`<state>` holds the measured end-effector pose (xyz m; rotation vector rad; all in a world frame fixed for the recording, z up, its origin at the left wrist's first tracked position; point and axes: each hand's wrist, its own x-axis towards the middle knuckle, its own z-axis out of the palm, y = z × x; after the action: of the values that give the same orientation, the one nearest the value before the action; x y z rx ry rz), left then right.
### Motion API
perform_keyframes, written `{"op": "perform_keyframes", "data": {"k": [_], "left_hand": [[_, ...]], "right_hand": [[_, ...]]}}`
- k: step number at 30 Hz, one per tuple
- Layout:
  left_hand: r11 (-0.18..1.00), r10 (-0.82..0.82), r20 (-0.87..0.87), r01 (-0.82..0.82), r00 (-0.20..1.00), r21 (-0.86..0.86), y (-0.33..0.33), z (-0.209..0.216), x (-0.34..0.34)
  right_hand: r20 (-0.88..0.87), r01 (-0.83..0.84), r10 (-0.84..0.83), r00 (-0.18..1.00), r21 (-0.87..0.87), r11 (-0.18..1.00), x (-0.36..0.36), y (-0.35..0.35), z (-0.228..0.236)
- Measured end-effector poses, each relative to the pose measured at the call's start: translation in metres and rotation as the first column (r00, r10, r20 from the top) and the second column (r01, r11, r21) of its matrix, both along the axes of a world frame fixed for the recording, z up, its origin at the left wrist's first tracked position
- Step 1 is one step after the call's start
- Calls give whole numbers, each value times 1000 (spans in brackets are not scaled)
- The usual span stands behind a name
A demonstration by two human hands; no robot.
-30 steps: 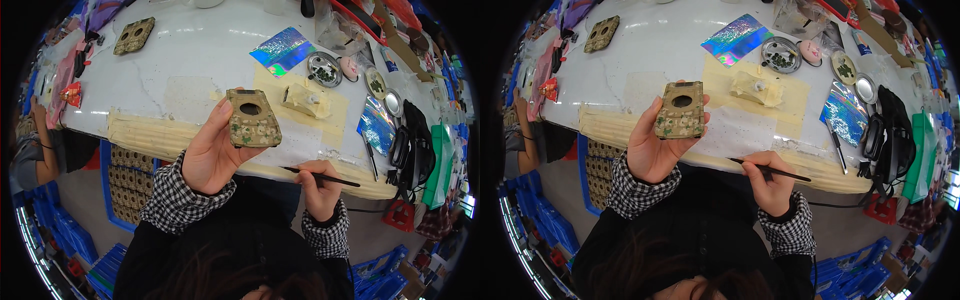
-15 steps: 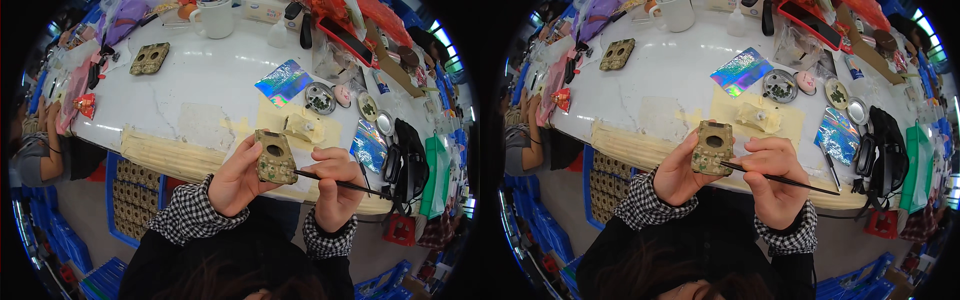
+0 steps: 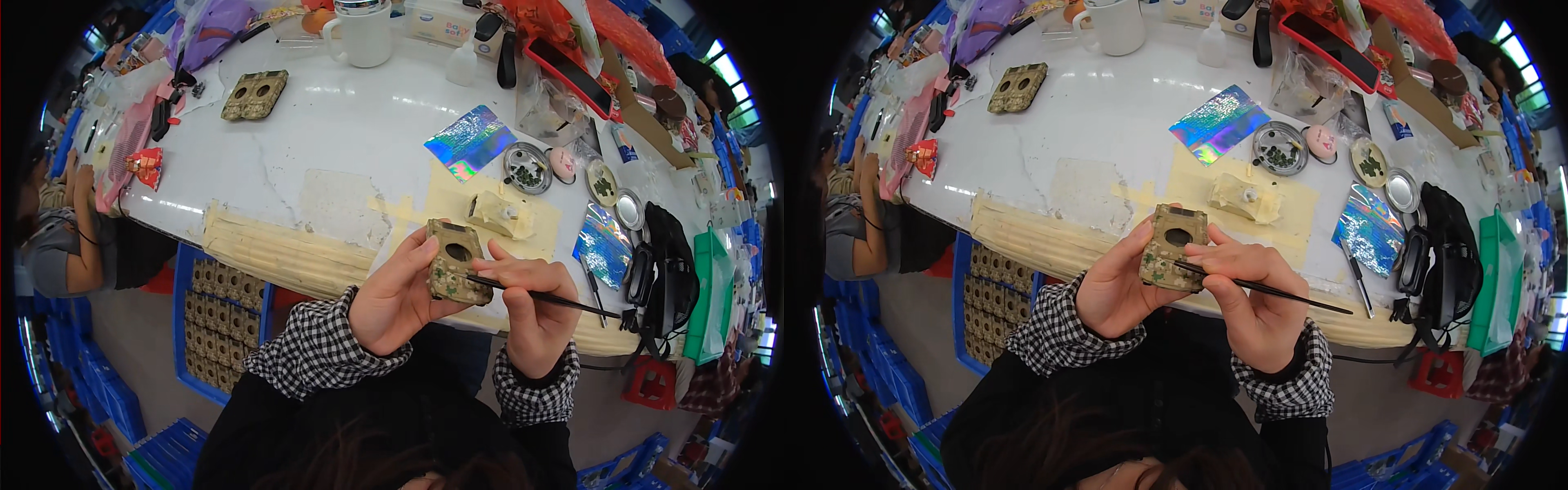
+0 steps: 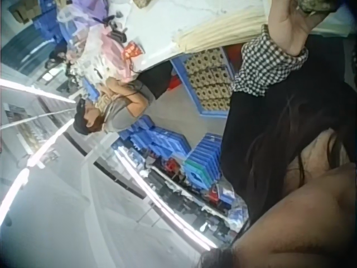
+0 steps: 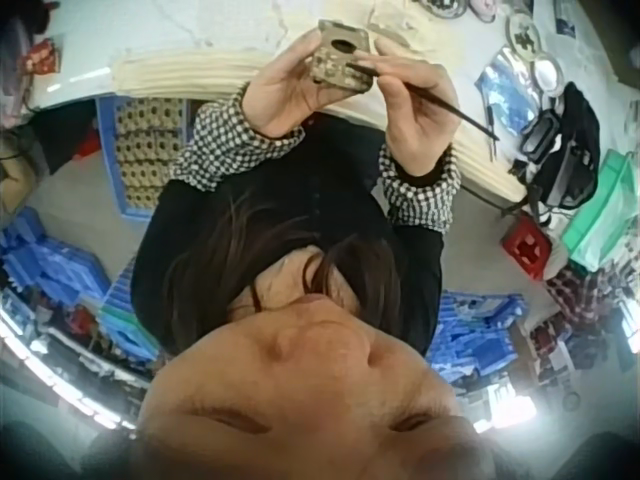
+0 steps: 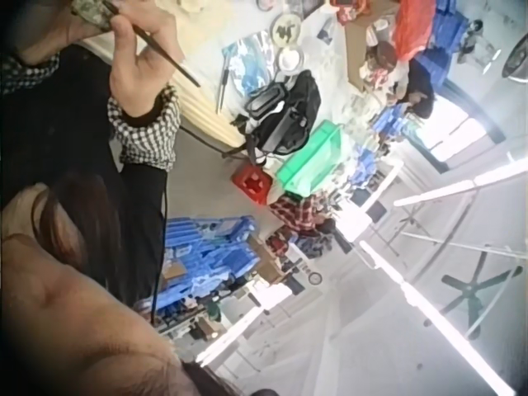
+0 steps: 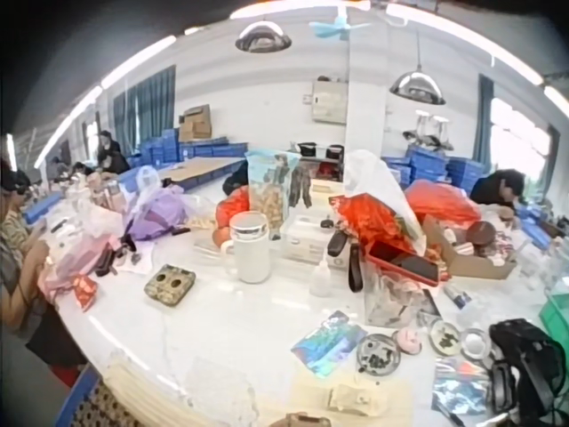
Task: Painting and detailing a small toy tank turret with a brush and using tweezers to handle small parts.
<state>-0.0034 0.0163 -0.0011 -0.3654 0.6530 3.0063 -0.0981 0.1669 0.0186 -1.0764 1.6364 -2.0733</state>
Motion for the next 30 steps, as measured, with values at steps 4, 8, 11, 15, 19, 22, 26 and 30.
{"op": "perform_keyframes", "data": {"k": [4,8,11,15,19,22,26,30], "left_hand": [[1000,3,-3,-3,1000,6,0,0,0],[1000,2,2,-2,1000,4,-1,0,1],[1000,4,5,-4,1000,6,-1,0,1],[1000,2,2,-2,1000,11,-1,0,1],[1000,0,0,0,1000,14,-1,-1,1],[1000,-2,0,2,1000,16,-1,-2,1],[1000,1,-1,-1,1000,15,-1,-1,1],[999,22,33,-21,999,-32,2,0,0]], "right_hand": [[4,0,0,1000,7,1000,1,-1,-1],[-1,-1,1,1000,12,1000,1,-1,-1],[-3,0,1,1000,11,1000,1,-2,-1],[-11,0,0,1000,13,1000,1,-2,-1],[-12,0,0,1000,10,1000,0,-2,-2],[-11,-5,6,1000,8,1000,0,-2,-2],[-9,-7,7,1000,12,1000,0,-2,-1],[-9,-5,5,1000,14,1000,0,-2,0]]}}
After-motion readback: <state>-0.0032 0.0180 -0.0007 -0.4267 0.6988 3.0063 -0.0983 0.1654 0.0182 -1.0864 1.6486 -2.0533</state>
